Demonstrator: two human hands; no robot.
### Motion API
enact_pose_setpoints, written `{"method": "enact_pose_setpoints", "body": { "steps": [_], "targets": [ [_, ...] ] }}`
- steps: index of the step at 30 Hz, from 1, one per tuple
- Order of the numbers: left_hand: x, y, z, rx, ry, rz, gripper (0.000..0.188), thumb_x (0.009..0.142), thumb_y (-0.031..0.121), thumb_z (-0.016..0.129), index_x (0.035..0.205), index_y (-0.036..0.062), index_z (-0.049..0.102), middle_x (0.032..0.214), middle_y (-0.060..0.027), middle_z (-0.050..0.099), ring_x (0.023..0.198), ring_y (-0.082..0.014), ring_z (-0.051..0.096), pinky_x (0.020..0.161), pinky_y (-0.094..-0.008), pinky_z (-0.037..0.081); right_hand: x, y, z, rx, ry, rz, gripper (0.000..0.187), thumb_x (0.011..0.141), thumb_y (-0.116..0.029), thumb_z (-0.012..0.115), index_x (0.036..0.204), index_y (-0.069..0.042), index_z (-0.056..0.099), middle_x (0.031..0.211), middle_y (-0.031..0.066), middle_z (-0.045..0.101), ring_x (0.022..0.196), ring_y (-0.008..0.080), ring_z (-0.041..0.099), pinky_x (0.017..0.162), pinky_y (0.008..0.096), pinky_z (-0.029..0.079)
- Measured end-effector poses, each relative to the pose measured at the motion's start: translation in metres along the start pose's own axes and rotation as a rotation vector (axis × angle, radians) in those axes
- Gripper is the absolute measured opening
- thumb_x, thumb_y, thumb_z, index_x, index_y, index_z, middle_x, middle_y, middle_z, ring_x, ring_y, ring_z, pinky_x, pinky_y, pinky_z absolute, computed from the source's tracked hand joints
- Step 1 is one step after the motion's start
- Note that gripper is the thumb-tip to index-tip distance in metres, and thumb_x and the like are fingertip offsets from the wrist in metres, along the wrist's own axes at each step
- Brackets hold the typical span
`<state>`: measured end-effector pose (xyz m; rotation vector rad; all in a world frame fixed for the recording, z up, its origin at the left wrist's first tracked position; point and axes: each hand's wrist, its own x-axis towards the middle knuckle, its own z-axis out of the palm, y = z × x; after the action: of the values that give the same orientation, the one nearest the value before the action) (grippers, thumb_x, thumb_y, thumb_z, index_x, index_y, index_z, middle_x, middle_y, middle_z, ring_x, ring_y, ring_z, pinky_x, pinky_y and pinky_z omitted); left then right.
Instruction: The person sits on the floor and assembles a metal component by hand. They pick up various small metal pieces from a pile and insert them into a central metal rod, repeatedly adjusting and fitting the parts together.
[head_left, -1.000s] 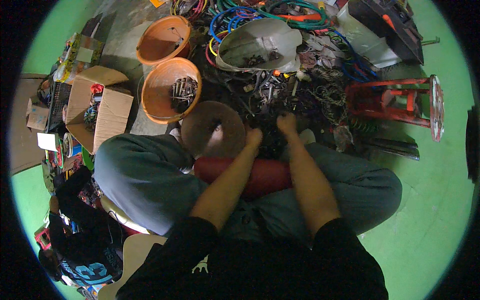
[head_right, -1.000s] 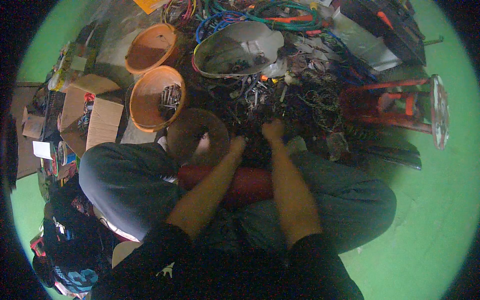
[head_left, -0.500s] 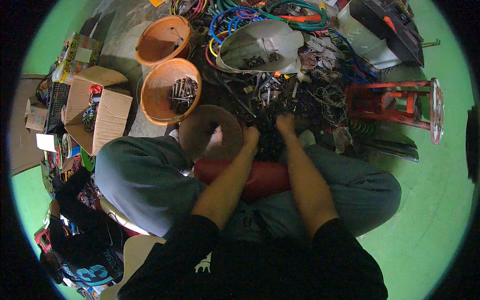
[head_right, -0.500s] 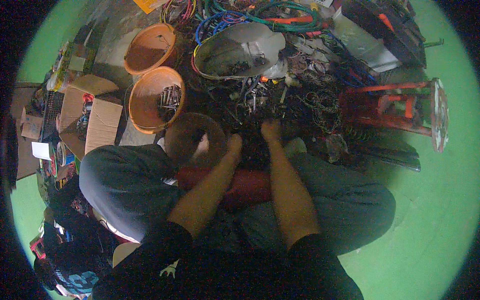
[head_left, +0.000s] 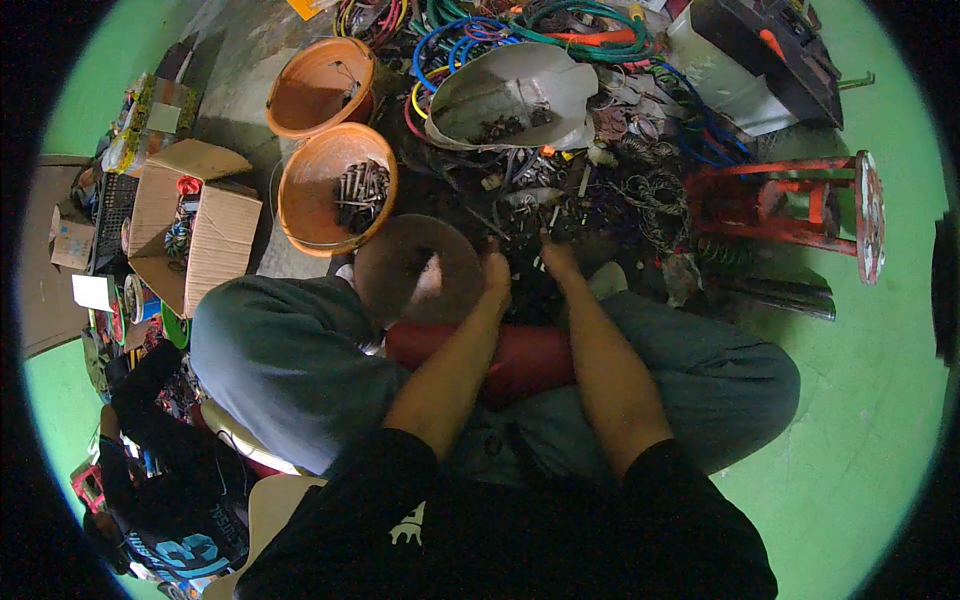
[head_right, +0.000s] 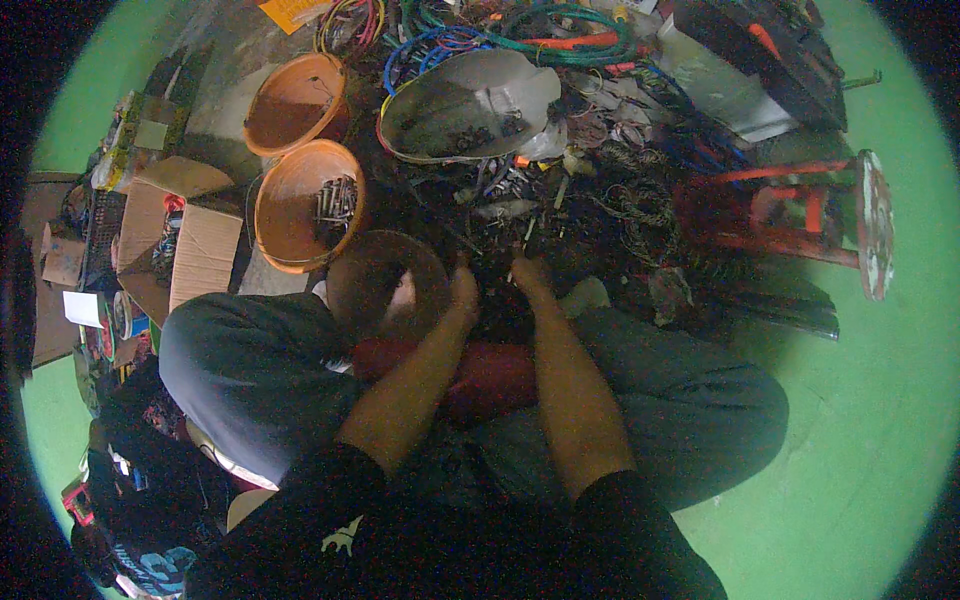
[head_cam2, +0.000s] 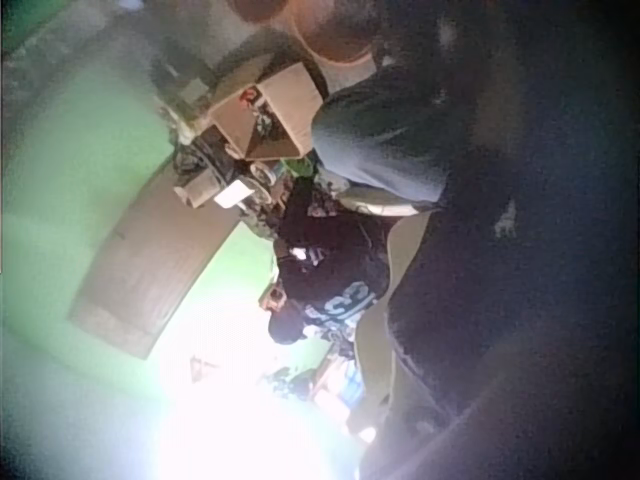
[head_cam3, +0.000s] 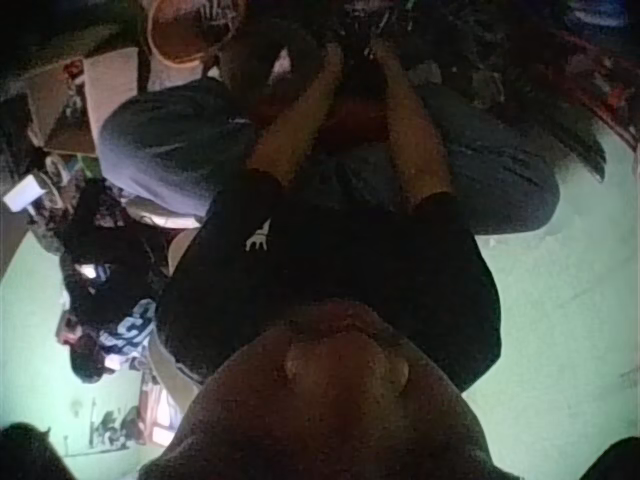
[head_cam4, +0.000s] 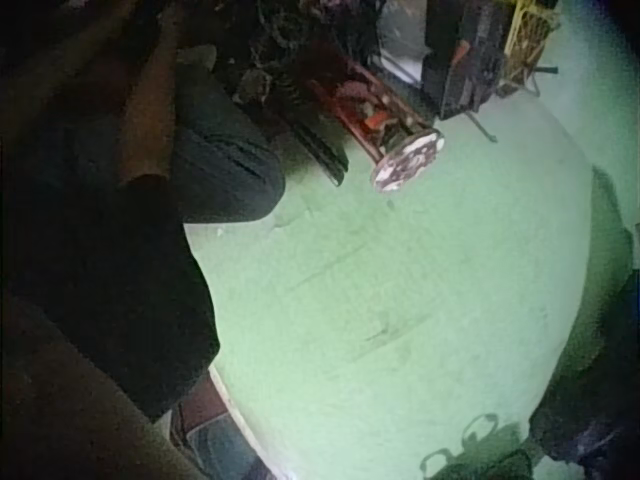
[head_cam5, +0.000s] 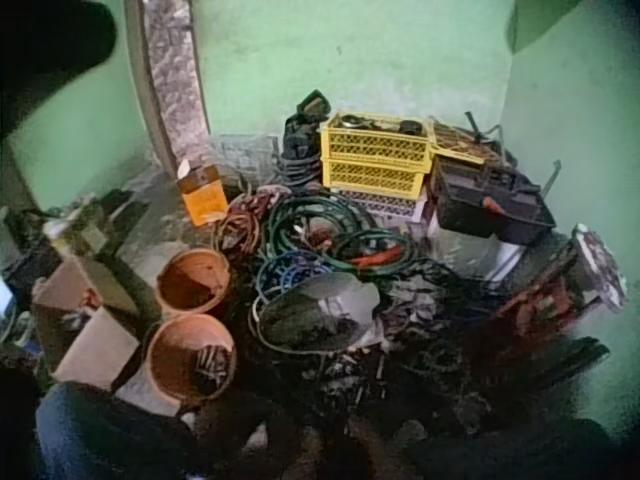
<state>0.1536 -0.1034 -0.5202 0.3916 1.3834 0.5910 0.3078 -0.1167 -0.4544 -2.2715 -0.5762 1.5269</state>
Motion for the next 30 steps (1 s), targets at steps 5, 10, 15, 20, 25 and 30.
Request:
{"method": "enact_pose_setpoints", "body": {
  "steps": [5, 10, 15, 20, 25, 30],
  "targets": [
    [-0.017, 0.01, 0.012, 0.096, 0.134, 0.057, 0.074, 0.101, 0.061, 0.034, 0.14, 0.0007, 0.052, 0.144, -0.0171, 0.052, 0.125, -0.0333, 0.052, 0.108, -0.0417, 0.035, -0.021, -0.01, -0.01, 0.067, 0.09, -0.046, 0.076, 0.097, -0.055, 0.053, 0.148, 0.0, 0.041, 0.15, 0.0183, 0.045, 0.139, 0.0325, 0.041, 0.113, 0.0403, 0.031],
    [-0.042, 0.032, 0.017, 0.173, 0.124, -0.029, 0.068, 0.1, 0.059, 0.043, 0.139, 0.0031, 0.055, 0.134, -0.0114, 0.059, 0.119, -0.0282, 0.055, 0.105, -0.041, 0.039, -0.023, -0.01, -0.013, 0.242, 0.037, -0.032, 0.077, 0.096, -0.057, 0.055, 0.15, -0.005, 0.039, 0.148, 0.0146, 0.048, 0.137, 0.0314, 0.043, 0.112, 0.0428, 0.033],
    [-0.08, 0.054, 0.029, -0.297, -0.278, 0.137, 0.049, 0.105, 0.042, 0.045, 0.139, 0.0076, 0.055, 0.133, -0.008, 0.059, 0.12, -0.0216, 0.055, 0.106, -0.0369, 0.04, -0.005, 0.004, -0.013, 0.611, -0.05, 0.024, 0.081, 0.092, -0.061, 0.059, 0.148, -0.005, 0.042, 0.142, 0.0138, 0.052, 0.129, 0.0297, 0.05, 0.106, 0.0448, 0.04],
    [-0.11, 0.075, 0.044, -0.299, -0.446, 0.454, 0.048, 0.106, 0.04, 0.042, 0.143, 0.0087, 0.048, 0.132, -0.0077, 0.057, 0.121, -0.0202, 0.054, 0.105, -0.0351, 0.042, -0.033, -0.015, -0.019, 0.623, 0.095, -0.028, 0.087, 0.088, -0.065, 0.062, 0.146, -0.003, 0.045, 0.137, 0.016, 0.056, 0.124, 0.0296, 0.054, 0.102, 0.0448, 0.043],
    [-0.142, 0.1, 0.055, -0.311, -0.449, 0.239, 0.053, 0.107, 0.044, 0.036, 0.145, 0.0088, 0.045, 0.139, -0.0083, 0.053, 0.124, -0.0214, 0.053, 0.107, -0.0354, 0.04, -0.055, -0.039, -0.049, 0.379, 0.266, -0.119, 0.07, 0.092, -0.059, 0.06, 0.131, -0.002, 0.059, 0.125, 0.0157, 0.062, 0.113, 0.0295, 0.059, 0.093, 0.0457, 0.046],
    [-0.201, 0.153, 0.068, -0.171, -0.525, 0.205, 0.055, 0.106, 0.047, 0.036, 0.152, 0.0158, 0.039, 0.14, -0.0098, 0.053, 0.126, -0.0256, 0.052, 0.106, -0.04, 0.041, -0.079, -0.056, -0.073, 0.807, 0.359, -0.149, 0.048, 0.098, -0.047, 0.056, 0.105, -0.001, 0.069, 0.103, 0.0095, 0.069, 0.09, 0.0251, 0.065, 0.078, 0.0416, 0.05]
  ]
}}
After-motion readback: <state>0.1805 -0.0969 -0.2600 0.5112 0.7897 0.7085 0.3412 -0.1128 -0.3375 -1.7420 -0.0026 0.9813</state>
